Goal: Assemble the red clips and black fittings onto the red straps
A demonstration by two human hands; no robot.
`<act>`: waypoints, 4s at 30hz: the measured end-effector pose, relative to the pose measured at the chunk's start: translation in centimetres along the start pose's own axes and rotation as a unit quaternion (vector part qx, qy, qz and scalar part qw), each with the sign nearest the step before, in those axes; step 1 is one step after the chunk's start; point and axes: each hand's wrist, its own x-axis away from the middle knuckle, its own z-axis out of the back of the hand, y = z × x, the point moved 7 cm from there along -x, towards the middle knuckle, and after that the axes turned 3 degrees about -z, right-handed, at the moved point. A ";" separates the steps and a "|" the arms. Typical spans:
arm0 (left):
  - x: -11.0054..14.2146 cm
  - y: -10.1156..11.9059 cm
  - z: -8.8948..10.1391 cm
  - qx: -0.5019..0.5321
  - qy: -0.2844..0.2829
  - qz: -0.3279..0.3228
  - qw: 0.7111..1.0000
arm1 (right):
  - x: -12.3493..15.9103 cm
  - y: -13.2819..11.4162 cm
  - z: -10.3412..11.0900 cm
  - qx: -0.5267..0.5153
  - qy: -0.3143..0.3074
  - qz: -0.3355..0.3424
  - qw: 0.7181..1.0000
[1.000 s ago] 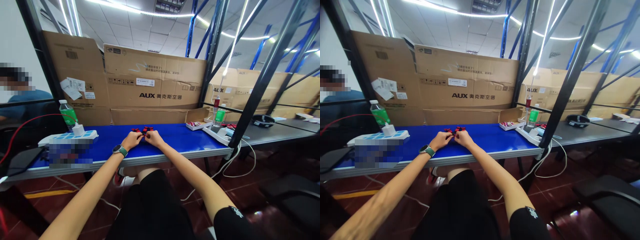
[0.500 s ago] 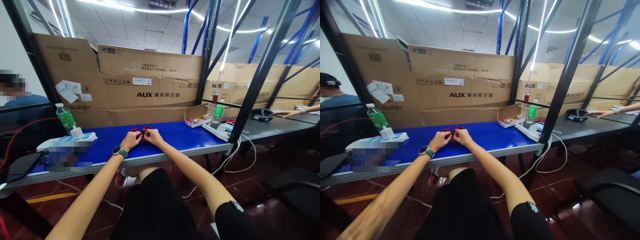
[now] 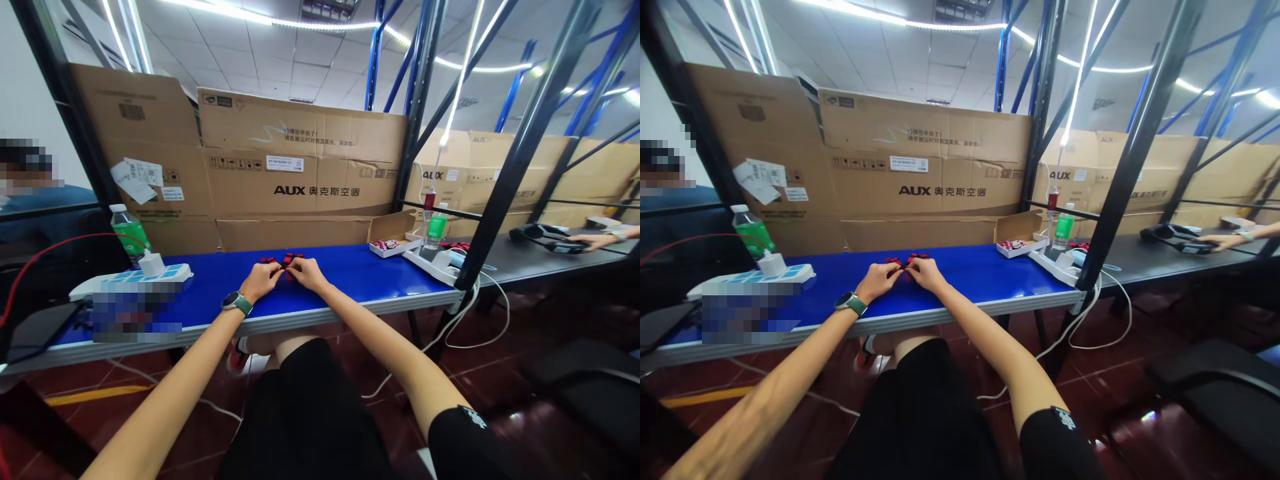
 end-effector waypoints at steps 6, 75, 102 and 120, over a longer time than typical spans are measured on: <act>0.0 -1.2 0.3 0.024 0.053 0.035 0.998 | -0.7 1.5 -0.6 -0.233 -0.015 -0.097 0.967; 0.0 2.1 -0.7 0.007 -0.054 -0.119 0.991 | -0.3 2.9 -1.5 -0.345 -0.047 -0.166 0.923; -0.1 -0.1 -0.2 0.207 0.022 0.054 0.977 | -0.8 2.8 -1.0 -0.364 0.011 -0.135 0.921; -0.1 -0.5 0.6 0.169 0.066 0.044 0.982 | -0.6 1.7 -0.2 -0.299 -0.006 -0.084 0.951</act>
